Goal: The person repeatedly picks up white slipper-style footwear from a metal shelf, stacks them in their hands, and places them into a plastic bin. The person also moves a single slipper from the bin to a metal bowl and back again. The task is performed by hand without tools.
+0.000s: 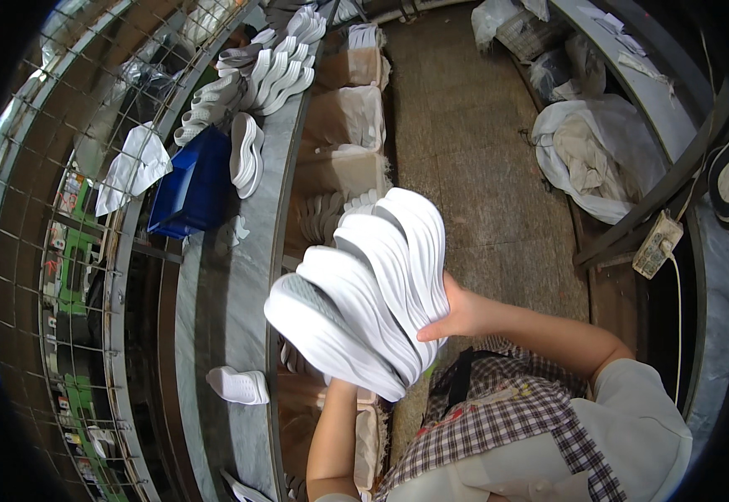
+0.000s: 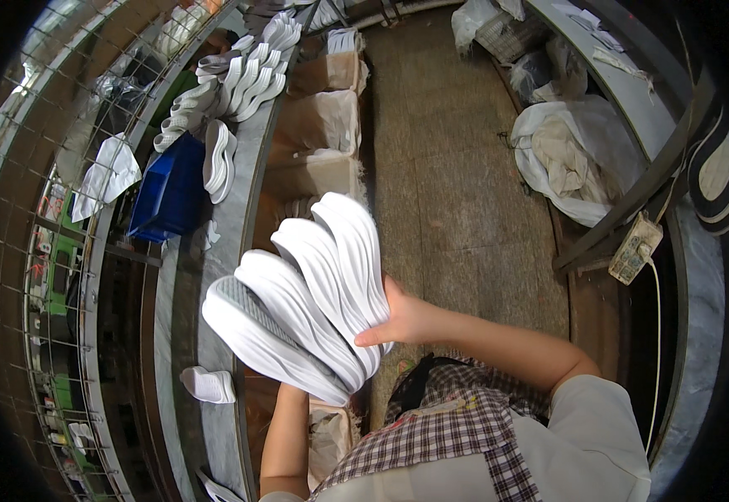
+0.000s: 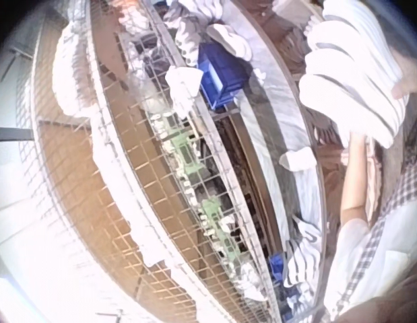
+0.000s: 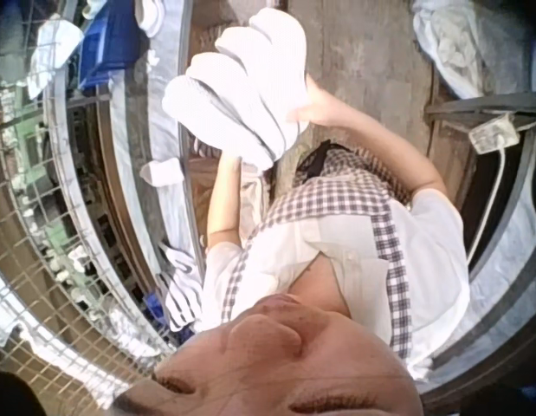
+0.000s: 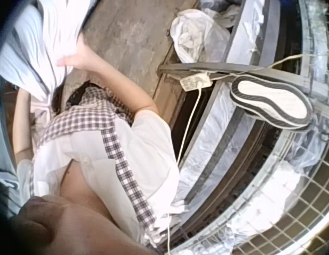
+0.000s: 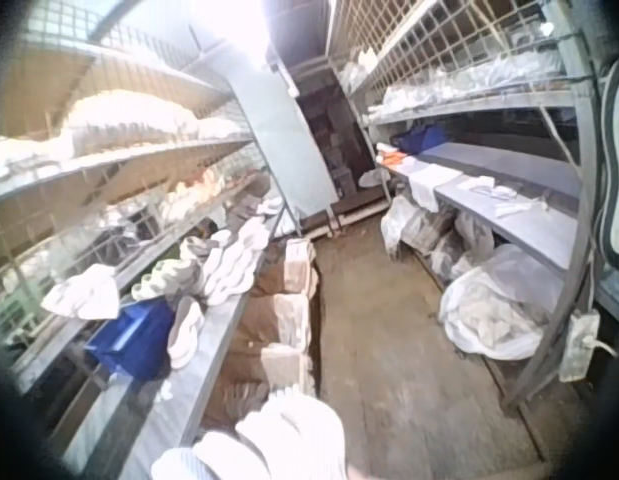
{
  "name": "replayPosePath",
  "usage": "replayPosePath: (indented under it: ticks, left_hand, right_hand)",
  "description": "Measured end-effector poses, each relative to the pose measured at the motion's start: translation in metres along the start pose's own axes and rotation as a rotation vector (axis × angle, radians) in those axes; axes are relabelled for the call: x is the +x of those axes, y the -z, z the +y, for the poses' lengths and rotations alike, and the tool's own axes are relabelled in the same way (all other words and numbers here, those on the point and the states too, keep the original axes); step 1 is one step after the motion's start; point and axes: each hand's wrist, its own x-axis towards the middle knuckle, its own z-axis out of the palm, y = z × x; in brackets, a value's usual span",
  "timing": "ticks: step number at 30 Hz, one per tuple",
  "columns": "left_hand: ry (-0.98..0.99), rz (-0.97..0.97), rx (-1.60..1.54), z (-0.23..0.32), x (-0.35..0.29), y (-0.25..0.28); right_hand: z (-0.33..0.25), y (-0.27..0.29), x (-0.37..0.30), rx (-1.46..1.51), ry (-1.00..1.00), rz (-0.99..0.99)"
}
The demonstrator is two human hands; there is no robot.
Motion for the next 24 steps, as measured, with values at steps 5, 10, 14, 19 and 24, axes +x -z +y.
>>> replayPosePath:
  ticks: [5,10,14,19,24]
  left_hand:
    - [-0.005,-0.004,-0.03,-0.002,-0.004,0.005]
    - [-0.003,-0.007,-0.107,-0.013,-0.017,0.012]
    - [-0.005,-0.023,-0.184,-0.021,-0.025,0.016]
    - [0.018,-0.061,-0.2,-0.021,-0.02,0.03]
    - [0.069,-0.108,-0.122,-0.017,-0.012,0.043]
  right_hand:
    - [0.002,0.011,0.005,-0.357,0.044,0.039]
    - [-0.017,0.03,0.025,-0.661,0.288,-0.007]
    - [-0.034,0.048,0.021,-0.587,0.367,-0.21]
    - [-0.015,0.043,0.007,0.361,-0.183,-0.248]
    - [0.002,0.007,-0.012,0.116,0.006,-0.144]
